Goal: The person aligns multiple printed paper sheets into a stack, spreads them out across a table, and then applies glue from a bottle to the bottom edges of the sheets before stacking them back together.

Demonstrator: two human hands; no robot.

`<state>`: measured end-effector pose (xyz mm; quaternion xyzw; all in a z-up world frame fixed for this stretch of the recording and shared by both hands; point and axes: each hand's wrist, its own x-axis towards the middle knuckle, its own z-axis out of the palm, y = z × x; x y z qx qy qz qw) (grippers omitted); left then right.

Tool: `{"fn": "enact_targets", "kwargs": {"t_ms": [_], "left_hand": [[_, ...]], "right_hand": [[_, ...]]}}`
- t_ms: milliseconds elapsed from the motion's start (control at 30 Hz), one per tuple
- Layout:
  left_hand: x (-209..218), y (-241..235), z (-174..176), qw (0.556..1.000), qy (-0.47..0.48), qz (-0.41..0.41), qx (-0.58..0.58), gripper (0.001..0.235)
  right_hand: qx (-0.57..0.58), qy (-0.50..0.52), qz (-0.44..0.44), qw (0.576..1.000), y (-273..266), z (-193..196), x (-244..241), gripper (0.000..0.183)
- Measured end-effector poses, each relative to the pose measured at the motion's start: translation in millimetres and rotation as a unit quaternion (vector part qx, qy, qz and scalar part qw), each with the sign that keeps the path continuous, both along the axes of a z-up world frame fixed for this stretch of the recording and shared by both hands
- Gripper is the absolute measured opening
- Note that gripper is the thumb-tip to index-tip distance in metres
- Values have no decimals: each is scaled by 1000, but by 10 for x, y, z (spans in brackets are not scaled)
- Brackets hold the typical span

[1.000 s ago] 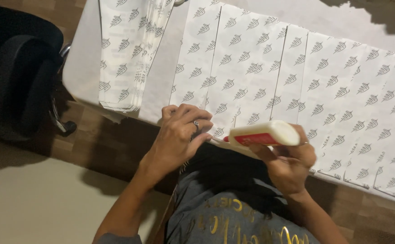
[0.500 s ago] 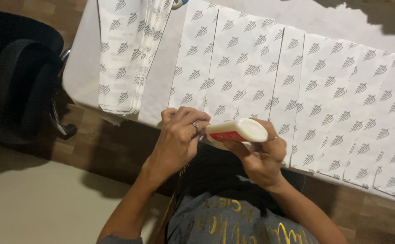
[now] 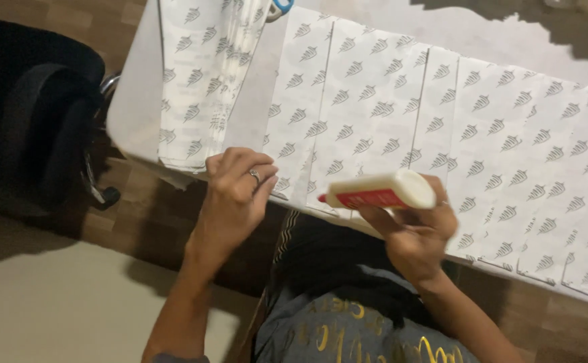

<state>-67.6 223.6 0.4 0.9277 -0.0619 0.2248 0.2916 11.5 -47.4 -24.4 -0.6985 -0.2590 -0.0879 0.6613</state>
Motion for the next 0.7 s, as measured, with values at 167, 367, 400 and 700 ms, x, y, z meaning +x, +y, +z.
{"fn": "enact_targets", "kwargs": {"t_ms": [167,367,400,700], "left_hand": [[-37,108,2,998,33,4,-48,10],[-65,158,114,991,63,-27,-115,27],[-67,162,155,989,78,-32,-119,30],[-58,232,130,982,111,-57,-143,45]], "right_hand": [[58,6,54,997,508,101,-30,40],[62,50,93,992,669,19,-85,44],[58,58,103,991,689,61,-77,43],[71,42,143,986,1044,-10,-28,43]]}}
